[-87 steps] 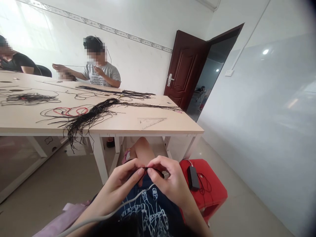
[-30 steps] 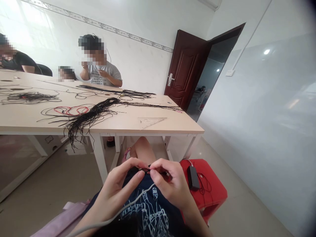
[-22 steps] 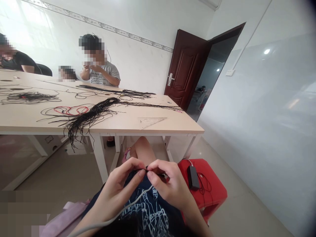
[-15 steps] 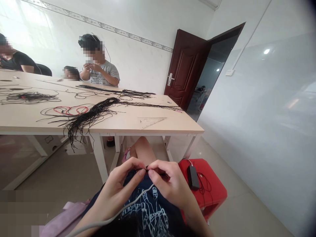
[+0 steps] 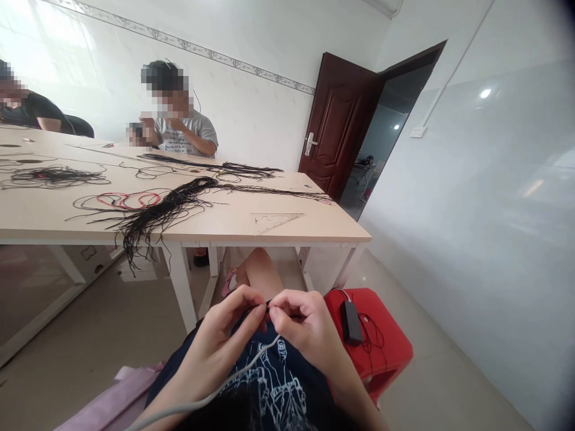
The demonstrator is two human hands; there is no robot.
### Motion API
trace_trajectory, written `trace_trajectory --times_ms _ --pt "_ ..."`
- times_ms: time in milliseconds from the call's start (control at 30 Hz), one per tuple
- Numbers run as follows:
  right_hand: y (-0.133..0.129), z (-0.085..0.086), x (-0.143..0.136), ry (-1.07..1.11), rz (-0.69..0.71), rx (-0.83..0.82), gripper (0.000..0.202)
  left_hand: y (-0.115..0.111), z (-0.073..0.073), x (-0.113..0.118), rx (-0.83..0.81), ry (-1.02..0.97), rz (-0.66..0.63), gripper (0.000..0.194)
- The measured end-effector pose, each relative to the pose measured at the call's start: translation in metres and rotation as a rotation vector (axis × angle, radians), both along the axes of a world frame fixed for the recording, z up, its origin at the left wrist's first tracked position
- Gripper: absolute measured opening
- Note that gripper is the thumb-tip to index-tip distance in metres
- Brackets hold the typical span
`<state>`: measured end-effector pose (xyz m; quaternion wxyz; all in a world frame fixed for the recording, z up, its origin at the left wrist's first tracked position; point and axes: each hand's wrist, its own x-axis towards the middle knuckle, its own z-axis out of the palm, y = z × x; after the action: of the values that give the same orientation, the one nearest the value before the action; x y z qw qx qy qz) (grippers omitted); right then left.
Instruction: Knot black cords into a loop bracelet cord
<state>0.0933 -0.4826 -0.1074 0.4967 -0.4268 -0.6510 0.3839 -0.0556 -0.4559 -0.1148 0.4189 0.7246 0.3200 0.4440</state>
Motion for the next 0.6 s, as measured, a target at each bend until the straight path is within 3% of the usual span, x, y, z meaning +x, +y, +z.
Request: trace_trajectory --times_ms 133,600 --pt "0.0013 -0.0019 -0.0012 0.018 -0.012 -0.013 0.016 0.0003 -0.004 0.0014 -0.076 -0.015 -0.018 0.02" --pt "0.0036 0.0055 -0.0002 -0.09 -0.05 0.07 0.015 0.0012 -0.0096 0.0053 -0.046 -0.104 0.119 0.025"
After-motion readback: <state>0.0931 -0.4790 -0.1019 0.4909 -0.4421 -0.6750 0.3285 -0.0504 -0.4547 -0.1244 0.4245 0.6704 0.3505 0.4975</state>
